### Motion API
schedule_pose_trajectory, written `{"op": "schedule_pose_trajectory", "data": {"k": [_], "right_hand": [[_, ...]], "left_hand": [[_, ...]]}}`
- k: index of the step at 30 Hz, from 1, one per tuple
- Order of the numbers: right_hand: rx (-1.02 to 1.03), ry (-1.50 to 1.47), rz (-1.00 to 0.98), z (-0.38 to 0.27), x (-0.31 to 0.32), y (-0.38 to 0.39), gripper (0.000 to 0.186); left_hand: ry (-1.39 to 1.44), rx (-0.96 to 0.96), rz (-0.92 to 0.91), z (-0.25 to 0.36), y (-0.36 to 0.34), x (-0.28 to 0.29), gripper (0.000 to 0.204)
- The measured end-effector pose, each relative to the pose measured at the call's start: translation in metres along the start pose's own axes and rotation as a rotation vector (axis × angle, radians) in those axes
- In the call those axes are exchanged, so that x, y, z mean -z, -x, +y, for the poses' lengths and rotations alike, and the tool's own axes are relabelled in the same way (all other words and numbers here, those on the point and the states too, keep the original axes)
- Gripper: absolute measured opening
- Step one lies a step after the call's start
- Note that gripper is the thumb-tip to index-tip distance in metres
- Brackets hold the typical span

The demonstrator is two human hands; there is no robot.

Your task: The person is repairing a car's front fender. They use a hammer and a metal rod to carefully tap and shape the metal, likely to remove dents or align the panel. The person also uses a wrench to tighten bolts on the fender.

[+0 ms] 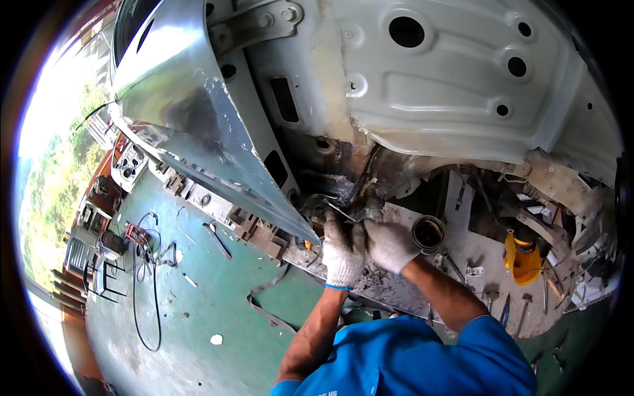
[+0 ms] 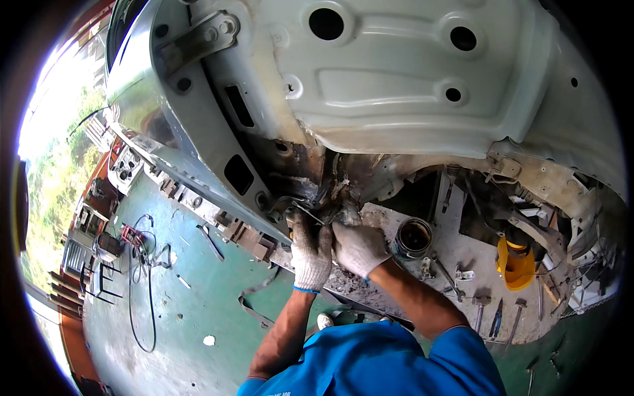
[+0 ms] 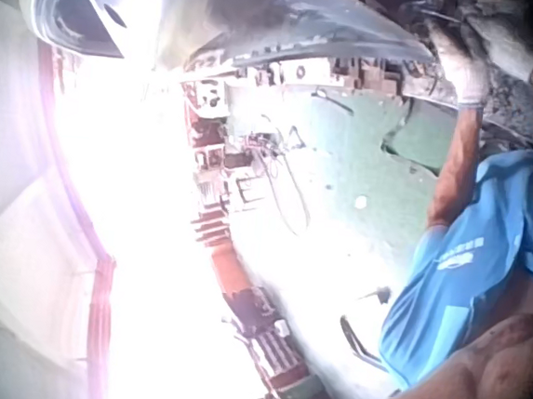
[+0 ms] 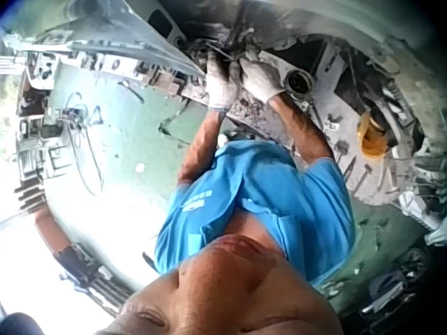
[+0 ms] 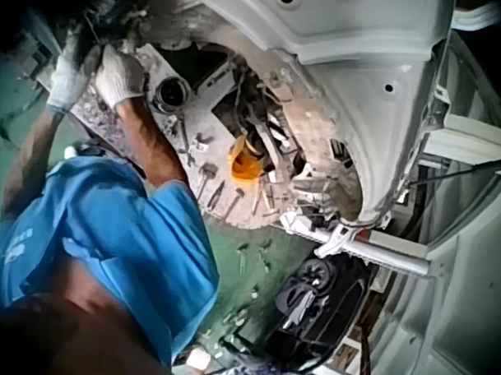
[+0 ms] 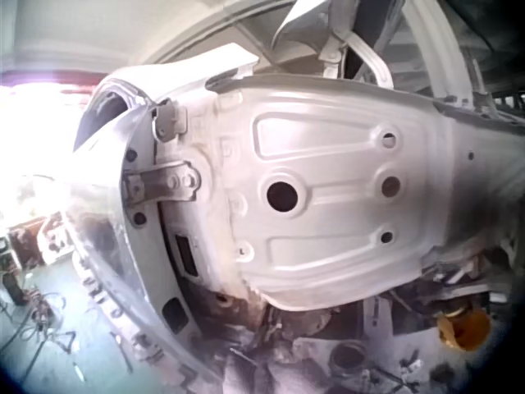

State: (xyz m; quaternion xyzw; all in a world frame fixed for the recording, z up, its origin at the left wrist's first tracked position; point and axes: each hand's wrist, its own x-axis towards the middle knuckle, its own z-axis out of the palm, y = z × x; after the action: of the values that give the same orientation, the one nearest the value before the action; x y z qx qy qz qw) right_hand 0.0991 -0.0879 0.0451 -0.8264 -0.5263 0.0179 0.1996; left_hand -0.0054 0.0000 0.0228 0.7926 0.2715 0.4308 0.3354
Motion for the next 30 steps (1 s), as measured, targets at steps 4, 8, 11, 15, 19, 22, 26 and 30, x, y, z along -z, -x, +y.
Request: {"op": "schedule_pose_trajectory", "data": {"k": [4,8,11,15,19,22,26,30], "right_hand": [[0.112,0.028,0.194,-0.038,0.099,-0.019,0.02],[0.363,-0.184,0.45,-0.07,0.097,-0.047,0.025],[0.525,-0.274,0.596,-0.062,0.087,-0.035,0.019],[0.409,-0.48,0.617,-0.026,0.059,0.011,0.018],[0.187,-0.608,0.447,0.012,0.0,0.034,0.025],[0.16,-0.635,0.41,0.016,-0.016,0.033,0.028],[0.063,-0.615,0.321,0.016,-0.038,0.035,0.035],[0.083,-0.677,0.378,0.035,-0.104,0.024,0.036]], "left_hand": [[-0.348,-0.356,0.135,0.012,-0.012,0.006,0.045],[-0.033,-0.156,0.001,0.012,-0.018,0.022,0.036],[-0.159,-0.277,-0.015,0.017,-0.01,0.04,0.031],[0.445,0.139,-0.046,0.032,0.006,0.032,0.043],[0.762,0.416,-0.087,0.031,0.006,0.024,0.051],[0.654,0.335,-0.093,0.02,0.007,0.014,0.057],[0.419,0.181,-0.067,0.014,0.011,0.008,0.063],[0.173,0.055,-0.055,0.001,0.011,-0.005,0.059]]}}
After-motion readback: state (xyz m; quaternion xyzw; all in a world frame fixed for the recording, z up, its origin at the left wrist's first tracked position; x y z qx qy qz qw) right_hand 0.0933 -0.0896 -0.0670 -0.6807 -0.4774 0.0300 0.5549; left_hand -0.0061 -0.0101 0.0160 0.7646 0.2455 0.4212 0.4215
